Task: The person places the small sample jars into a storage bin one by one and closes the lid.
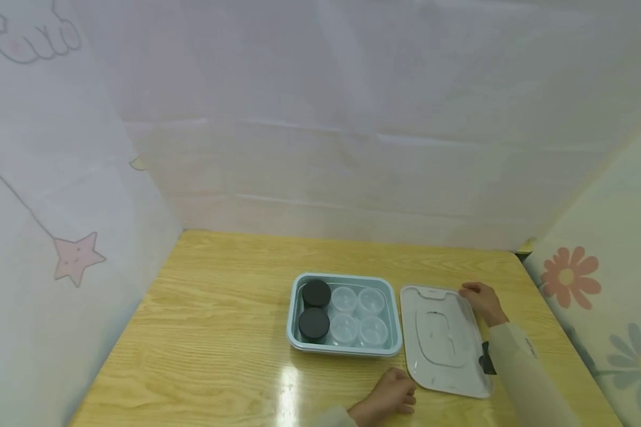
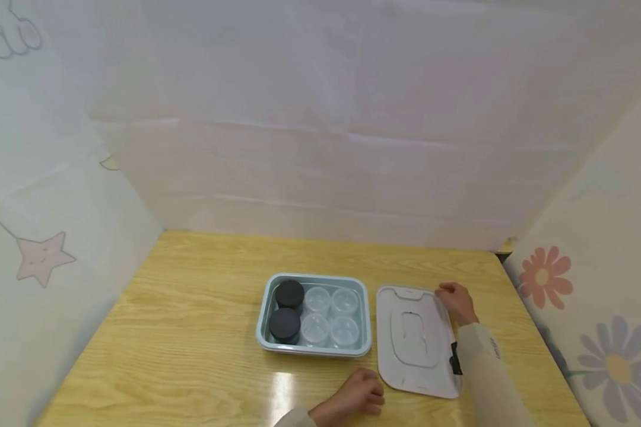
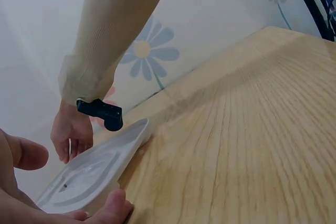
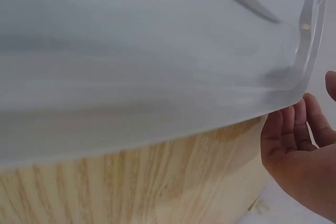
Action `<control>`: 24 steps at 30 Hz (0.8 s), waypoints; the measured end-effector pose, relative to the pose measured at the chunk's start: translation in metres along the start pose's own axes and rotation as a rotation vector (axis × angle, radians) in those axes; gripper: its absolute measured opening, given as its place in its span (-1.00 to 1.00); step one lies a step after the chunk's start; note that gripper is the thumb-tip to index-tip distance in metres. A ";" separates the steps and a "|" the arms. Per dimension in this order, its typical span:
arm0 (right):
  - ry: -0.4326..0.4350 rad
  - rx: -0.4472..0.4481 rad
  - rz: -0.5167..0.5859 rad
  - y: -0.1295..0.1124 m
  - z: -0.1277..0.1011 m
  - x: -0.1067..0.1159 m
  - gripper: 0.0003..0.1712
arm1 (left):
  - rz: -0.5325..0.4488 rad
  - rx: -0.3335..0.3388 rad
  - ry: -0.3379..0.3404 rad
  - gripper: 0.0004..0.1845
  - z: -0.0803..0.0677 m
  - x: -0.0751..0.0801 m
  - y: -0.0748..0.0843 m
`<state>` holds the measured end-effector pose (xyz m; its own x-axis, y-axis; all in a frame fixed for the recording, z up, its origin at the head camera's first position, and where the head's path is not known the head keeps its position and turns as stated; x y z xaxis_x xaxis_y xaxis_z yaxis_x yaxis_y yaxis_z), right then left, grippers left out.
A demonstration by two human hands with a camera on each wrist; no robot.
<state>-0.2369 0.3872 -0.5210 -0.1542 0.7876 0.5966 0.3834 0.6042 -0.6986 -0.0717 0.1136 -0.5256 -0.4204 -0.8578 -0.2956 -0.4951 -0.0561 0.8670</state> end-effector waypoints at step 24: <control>-0.184 0.052 -0.054 0.005 -0.016 0.011 -0.37 | -0.191 0.133 -0.078 -0.81 0.006 -0.003 -0.006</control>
<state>-0.2217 0.3973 -0.5115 -0.3392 0.7601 0.5542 0.3237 0.6474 -0.6900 -0.0720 0.1197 -0.5326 -0.3644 -0.7961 -0.4832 -0.6650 -0.1408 0.7335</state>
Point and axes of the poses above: each hand's wrist, its own z-axis towards the middle knuckle, its own x-axis out of the back of the hand, y = z × x, the point moved 3 cm from there along z, towards the middle knuckle, and after that the axes turned 8 degrees about -y, right-handed, at the moved point
